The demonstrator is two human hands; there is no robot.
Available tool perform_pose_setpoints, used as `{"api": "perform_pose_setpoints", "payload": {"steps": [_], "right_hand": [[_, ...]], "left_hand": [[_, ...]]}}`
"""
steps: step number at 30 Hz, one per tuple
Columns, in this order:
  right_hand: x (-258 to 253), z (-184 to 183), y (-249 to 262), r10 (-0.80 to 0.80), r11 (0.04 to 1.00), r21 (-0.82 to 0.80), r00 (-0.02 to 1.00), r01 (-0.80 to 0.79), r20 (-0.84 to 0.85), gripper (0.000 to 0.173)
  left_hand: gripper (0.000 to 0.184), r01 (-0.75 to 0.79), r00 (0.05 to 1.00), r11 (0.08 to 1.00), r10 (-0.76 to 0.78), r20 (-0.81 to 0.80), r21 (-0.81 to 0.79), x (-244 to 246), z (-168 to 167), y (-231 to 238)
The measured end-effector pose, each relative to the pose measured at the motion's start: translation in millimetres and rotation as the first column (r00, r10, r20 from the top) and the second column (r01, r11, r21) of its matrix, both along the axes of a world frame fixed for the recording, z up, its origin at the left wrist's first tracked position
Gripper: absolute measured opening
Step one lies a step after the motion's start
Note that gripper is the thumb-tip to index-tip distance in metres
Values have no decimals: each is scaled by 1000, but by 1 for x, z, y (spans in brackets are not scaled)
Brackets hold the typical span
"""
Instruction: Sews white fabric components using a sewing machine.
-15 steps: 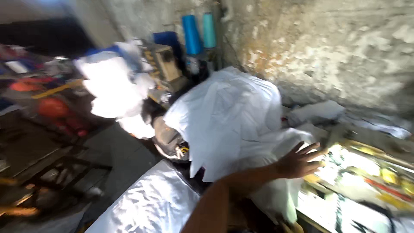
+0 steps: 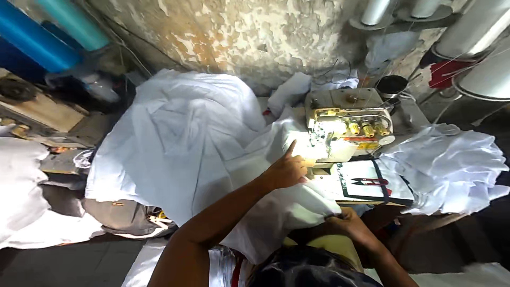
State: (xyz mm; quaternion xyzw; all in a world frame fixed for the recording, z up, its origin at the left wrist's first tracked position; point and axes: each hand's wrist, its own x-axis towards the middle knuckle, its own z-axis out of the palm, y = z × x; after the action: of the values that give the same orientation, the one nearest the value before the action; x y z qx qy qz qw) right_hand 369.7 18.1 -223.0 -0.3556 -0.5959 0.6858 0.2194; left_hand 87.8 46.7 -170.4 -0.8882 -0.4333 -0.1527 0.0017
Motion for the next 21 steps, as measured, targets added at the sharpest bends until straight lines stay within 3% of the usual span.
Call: {"api": "perform_pose_setpoints", "payload": {"steps": [4, 6, 9, 14, 21], "right_hand": [[-2, 10, 31, -105, 990, 84, 989, 113, -100, 18], [-19, 19, 49, -116, 978, 173, 993, 118, -19, 10], [-48, 11, 73, -169, 937, 322, 983, 136, 77, 12], [-61, -5, 72, -252, 847, 501, 964, 177, 86, 16], [-59, 1, 67, -375, 855, 385, 927, 348, -6, 8]], "left_hand": [[27, -268, 936, 960, 278, 215, -76, 3, 31, 16], [26, -429, 878, 892, 449, 168, -143, 4, 45, 31], [24, -592, 790, 784, 611, 60, -187, 2, 43, 53], [26, -654, 736, 724, 676, 35, -220, -1, 19, 65], [19, -630, 735, 754, 656, 173, -187, 9, 4, 74]]}}
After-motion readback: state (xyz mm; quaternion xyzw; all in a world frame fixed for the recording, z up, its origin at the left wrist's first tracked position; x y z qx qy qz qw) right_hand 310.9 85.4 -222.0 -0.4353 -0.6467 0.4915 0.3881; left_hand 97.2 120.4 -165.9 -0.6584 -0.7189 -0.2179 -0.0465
